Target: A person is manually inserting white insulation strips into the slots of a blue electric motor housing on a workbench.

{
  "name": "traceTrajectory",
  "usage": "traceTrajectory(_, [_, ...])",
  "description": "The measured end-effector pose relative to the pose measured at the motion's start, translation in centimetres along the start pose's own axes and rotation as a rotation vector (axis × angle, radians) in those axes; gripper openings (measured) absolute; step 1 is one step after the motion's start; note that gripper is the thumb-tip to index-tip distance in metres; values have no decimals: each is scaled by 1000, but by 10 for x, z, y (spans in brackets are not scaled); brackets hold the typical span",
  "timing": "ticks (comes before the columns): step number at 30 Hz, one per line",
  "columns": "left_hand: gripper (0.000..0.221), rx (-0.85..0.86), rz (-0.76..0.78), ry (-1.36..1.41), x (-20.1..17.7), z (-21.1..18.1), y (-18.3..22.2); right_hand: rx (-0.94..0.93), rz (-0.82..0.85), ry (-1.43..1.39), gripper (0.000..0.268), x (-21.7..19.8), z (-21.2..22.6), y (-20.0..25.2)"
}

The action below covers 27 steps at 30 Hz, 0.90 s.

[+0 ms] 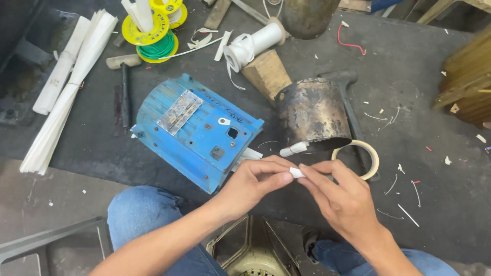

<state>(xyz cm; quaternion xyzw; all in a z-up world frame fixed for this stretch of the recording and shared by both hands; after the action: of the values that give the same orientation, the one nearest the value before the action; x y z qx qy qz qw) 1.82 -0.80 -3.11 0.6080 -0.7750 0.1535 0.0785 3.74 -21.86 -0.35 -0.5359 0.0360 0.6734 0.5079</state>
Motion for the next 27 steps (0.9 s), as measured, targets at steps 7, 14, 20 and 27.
traceTrajectory(7, [34, 509, -13, -785, 12, -25, 13, 99, 112, -64, 31, 3, -5, 11])
traceTrajectory(14, [16, 514, 156, -748, 10, -24, 10, 197, 203, -220, 24, 0, 1, 6])
traceTrajectory(20, [12, 449, 179, -758, 11, -19, 10, 456, 336, -356, 20, -9, 0, -5])
traceTrajectory(27, [15, 237, 185, -634, 14, -20, 5, 676, 472, -537, 10, -11, -5, -13])
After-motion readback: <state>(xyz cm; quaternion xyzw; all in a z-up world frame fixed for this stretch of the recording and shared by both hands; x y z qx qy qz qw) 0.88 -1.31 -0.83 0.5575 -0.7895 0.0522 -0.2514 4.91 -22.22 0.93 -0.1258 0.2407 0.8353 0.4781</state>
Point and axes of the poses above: each hand's wrist, its own y-axis away from the middle knuckle, its own x-axis out of the palm, z = x × y, the point moved 2 cm from there along -y, towards the middle knuckle, and after that the axes turned 10 degrees about x, right-handed, at the moved point
